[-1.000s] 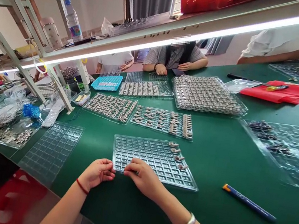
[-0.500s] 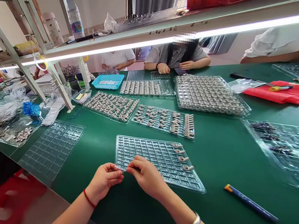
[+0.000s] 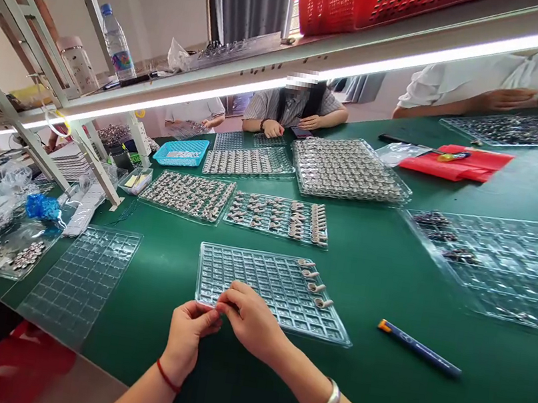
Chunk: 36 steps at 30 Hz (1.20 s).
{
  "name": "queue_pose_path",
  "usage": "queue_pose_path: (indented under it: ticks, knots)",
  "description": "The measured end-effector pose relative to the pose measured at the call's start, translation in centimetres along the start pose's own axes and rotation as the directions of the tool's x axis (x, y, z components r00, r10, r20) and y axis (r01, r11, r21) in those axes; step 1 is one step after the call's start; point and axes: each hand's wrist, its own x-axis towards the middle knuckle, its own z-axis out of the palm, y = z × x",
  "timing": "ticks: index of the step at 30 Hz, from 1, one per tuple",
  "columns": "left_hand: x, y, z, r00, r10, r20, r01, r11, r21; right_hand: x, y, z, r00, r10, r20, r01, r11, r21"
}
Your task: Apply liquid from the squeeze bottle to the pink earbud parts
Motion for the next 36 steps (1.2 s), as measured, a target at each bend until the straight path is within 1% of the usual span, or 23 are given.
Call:
queue_pose_path:
  ticks: [8, 15, 19, 24, 26, 28, 30, 33, 35, 36]
  knots:
    - [0.1, 0.0, 0.1, 1.000, 0.025, -0.002, -0.025, 0.996, 0.090, -0.5, 0.2, 0.8, 0.999, -0.016, -0.044, 0.013, 0.998, -0.056]
    - [0.3, -0.2, -0.3, 0.999, 0.035, 0.005, -0.035, 0.985, 0.168, -0.8, 0.4, 1.4, 0.995, -0.057, -0.086, 0.048, 0.993, -0.107]
    - [0.5, -0.1, -0.5, 1.000, 0.001, 0.015, -0.005, 0.978, 0.210, -0.9, 0.5, 1.8, 0.993, -0.075, -0.088, 0.061, 0.985, -0.161]
    - [0.7, 0.6, -0.9, 0.996, -0.082, 0.044, 0.064, 0.950, 0.304, -1.0, 0.8, 2.6, 0.995, -0.083, -0.057, 0.067, 0.969, -0.236]
    - [0.4, 0.9, -1.7, 0.995, -0.091, 0.040, 0.070, 0.929, 0.363, -1.0, 1.0, 3.0, 0.995, -0.089, -0.038, 0.076, 0.963, -0.259]
    - [-0.4, 1.4, -3.2, 0.999, -0.045, 0.008, 0.037, 0.903, 0.428, -1.1, 1.1, 3.3, 0.995, -0.096, -0.016, 0.088, 0.958, -0.272]
    - [-1.6, 1.8, -5.3, 0.998, 0.056, -0.043, -0.027, 0.862, 0.506, -1.1, 1.1, 3.4, 0.995, -0.098, 0.008, 0.097, 0.957, -0.272]
    - [-3.8, 2.2, -8.8, 0.967, 0.234, -0.100, -0.118, 0.760, 0.639, -1.0, 1.3, 3.3, 0.995, -0.084, 0.053, 0.094, 0.964, -0.248]
    - [-5.0, 2.1, -10.5, 0.940, 0.328, -0.094, -0.164, 0.677, 0.718, -0.8, 1.6, 3.1, 0.994, -0.066, 0.091, 0.085, 0.971, -0.223]
    - [-5.4, 1.9, -11.1, 0.927, 0.367, -0.076, -0.189, 0.633, 0.751, -0.7, 1.8, 3.0, 0.992, -0.056, 0.111, 0.079, 0.974, -0.210]
